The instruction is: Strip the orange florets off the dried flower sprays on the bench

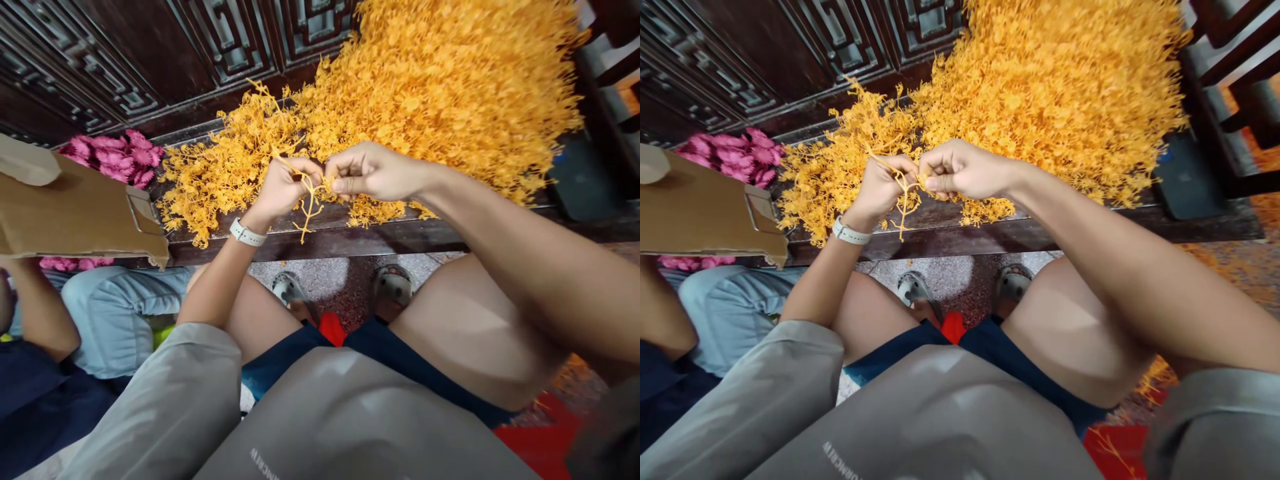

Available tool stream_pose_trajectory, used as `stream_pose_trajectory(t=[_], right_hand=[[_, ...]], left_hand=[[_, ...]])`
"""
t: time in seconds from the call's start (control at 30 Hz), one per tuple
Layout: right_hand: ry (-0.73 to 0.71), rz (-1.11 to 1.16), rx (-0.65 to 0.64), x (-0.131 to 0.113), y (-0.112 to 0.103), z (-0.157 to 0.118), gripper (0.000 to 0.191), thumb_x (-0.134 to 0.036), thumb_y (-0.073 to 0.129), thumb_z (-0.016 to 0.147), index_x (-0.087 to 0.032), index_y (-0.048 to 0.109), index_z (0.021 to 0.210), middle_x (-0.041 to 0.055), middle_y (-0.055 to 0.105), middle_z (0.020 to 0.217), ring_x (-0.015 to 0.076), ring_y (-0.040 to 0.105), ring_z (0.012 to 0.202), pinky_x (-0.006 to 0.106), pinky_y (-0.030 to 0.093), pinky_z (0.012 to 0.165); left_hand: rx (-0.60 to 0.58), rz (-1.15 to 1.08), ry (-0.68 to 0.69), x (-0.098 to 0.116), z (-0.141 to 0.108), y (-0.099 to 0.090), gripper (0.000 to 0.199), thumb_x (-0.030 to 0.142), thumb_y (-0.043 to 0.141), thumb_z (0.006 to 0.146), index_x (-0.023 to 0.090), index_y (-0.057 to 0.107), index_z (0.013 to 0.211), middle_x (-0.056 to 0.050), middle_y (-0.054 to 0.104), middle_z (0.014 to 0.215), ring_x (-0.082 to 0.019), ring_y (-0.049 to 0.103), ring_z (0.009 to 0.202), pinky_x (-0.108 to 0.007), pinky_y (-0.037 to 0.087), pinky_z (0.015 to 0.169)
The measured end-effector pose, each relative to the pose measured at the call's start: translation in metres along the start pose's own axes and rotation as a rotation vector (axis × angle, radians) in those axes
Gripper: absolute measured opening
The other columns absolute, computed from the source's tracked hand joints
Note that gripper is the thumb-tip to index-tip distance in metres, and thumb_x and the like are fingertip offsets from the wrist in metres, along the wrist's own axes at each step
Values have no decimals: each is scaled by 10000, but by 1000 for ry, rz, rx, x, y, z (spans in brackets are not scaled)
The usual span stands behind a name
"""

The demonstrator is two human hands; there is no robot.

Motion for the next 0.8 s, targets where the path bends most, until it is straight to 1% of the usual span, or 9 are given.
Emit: stream_pose_trajectory(t=[0.23, 0.3, 0.4, 0.43, 0.47, 0.53, 0.7, 0.73, 0.8], right_hand=[[131, 11, -87, -16, -12, -2, 486, -606, 822, 892, -159, 672, 774, -29, 603, 677, 78, 521, 622, 231, 407, 603], [202, 75, -272, -26, 0, -5, 495, -643, 834, 857, -170, 716, 774, -17, 631, 671, 97, 560, 616, 237, 441, 590], [323, 215, -729, -44, 25, -17, 494, -664, 768, 907, -174, 797, 856, 37, 721, 742, 140, 660, 666, 256, 516, 608], [360, 235, -785, -50, 29, -22, 489, -656, 743, 933, -174, 816, 897, 57, 752, 793, 151, 688, 701, 263, 536, 629], [387, 226, -752, -53, 28, -27, 479, -647, 733, 946, -177, 827, 925, 72, 773, 833, 155, 701, 725, 267, 544, 644], [406, 113, -477, -56, 14, -34, 456, -635, 764, 926, -185, 833, 926, 84, 785, 849, 151, 697, 731, 274, 532, 655], [511, -342, 636, -33, -58, -47, 385, -511, 842, 893, -151, 760, 785, 76, 705, 695, 104, 598, 598, 324, 435, 617], [553, -395, 813, -26, -68, -50, 333, -449, 858, 892, -156, 734, 793, 58, 674, 656, 98, 572, 556, 332, 406, 586], [548, -415, 1015, -13, -80, -56, 291, -390, 902, 861, -192, 695, 911, 10, 627, 628, 103, 541, 500, 338, 363, 531]], left_hand=[[10, 175, -97, 24, -1, 16, 391, 537, 726, 965, 233, 675, 723, -23, 673, 744, -176, 651, 748, -378, 557, 732], [114, 218, -138, 16, 2, 4, 368, 511, 685, 982, 239, 663, 735, -38, 679, 767, -186, 645, 759, -374, 550, 714], [318, 268, -195, -7, 6, -35, 298, 452, 692, 966, 248, 648, 753, -56, 678, 762, -188, 602, 712, -355, 508, 651], [323, 288, -208, -13, 7, -48, 265, 417, 708, 952, 247, 652, 757, -60, 681, 762, -185, 592, 699, -353, 499, 651], [316, 315, -205, -17, 6, -59, 222, 369, 705, 946, 242, 661, 769, -64, 692, 778, -185, 599, 710, -355, 501, 671], [250, 407, -180, -16, 2, -70, 139, 265, 670, 935, 230, 690, 802, -74, 727, 837, -197, 641, 783, -371, 521, 756], [15, 753, -184, 3, -10, -46, 196, 140, 563, 915, 205, 747, 895, -114, 775, 998, -265, 694, 957, -439, 525, 920], [-28, 811, -193, 4, -11, -39, 205, 133, 557, 908, 198, 752, 912, -125, 770, 1010, -275, 693, 961, -444, 527, 916], [-100, 886, -206, 5, -13, -27, 201, 151, 556, 906, 191, 753, 916, -133, 759, 994, -281, 692, 941, -438, 533, 885]])
Point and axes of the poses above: each hand's wrist, its own z-axis towards the middle knuckle, its own y-axis out of the palm, x = y × z, the point moved 1 cm from there along z, towards the middle knuckle
